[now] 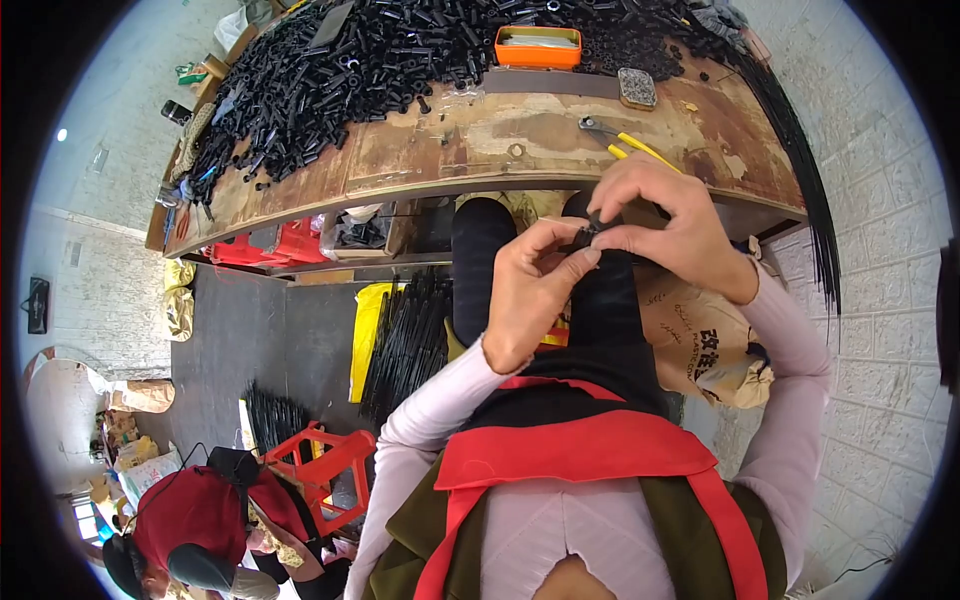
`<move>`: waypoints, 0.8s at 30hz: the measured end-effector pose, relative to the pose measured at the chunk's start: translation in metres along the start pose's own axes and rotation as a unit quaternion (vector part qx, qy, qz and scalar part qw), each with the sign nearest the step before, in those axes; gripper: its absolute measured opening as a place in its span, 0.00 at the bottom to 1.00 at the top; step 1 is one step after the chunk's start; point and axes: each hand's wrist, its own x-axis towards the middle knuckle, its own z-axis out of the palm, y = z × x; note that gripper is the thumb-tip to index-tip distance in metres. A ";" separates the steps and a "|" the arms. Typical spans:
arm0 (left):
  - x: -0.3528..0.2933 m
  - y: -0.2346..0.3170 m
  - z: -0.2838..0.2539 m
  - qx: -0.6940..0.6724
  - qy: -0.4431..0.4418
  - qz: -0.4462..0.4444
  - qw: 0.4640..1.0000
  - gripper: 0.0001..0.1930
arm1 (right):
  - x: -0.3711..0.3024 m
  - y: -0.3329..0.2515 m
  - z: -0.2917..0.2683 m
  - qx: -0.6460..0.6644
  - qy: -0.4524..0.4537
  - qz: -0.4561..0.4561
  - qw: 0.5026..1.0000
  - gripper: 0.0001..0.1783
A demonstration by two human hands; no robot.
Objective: Assembling small plastic components and metal pins onto wiring harnesses at a production workbench.
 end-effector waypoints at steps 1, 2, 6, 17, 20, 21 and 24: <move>-0.001 -0.002 0.003 -0.018 0.005 -0.002 1.000 0.09 | -0.005 0.000 0.001 0.010 0.018 0.010 1.000 0.13; 0.000 -0.003 0.003 -0.020 0.005 -0.001 1.000 0.09 | -0.009 0.000 -0.001 0.009 0.017 0.010 1.000 0.13; 0.001 0.001 -0.004 -0.018 -0.041 -0.007 0.999 0.06 | -0.017 -0.006 -0.008 0.060 0.049 0.024 0.997 0.13; 0.018 -0.013 0.008 -0.114 -0.172 -0.107 0.973 0.07 | -0.041 0.025 -0.021 0.292 0.007 0.064 0.954 0.18; 0.022 -0.018 0.010 -0.143 -0.174 -0.158 0.961 0.08 | -0.045 0.029 -0.018 0.347 0.015 0.101 0.932 0.16; 0.024 -0.020 0.009 -0.142 -0.172 -0.155 0.962 0.08 | -0.045 0.031 -0.016 0.343 0.029 0.067 0.936 0.15; 0.027 -0.016 0.009 -0.202 -0.159 -0.160 0.953 0.08 | -0.039 0.040 -0.001 0.310 0.077 -0.027 0.947 0.14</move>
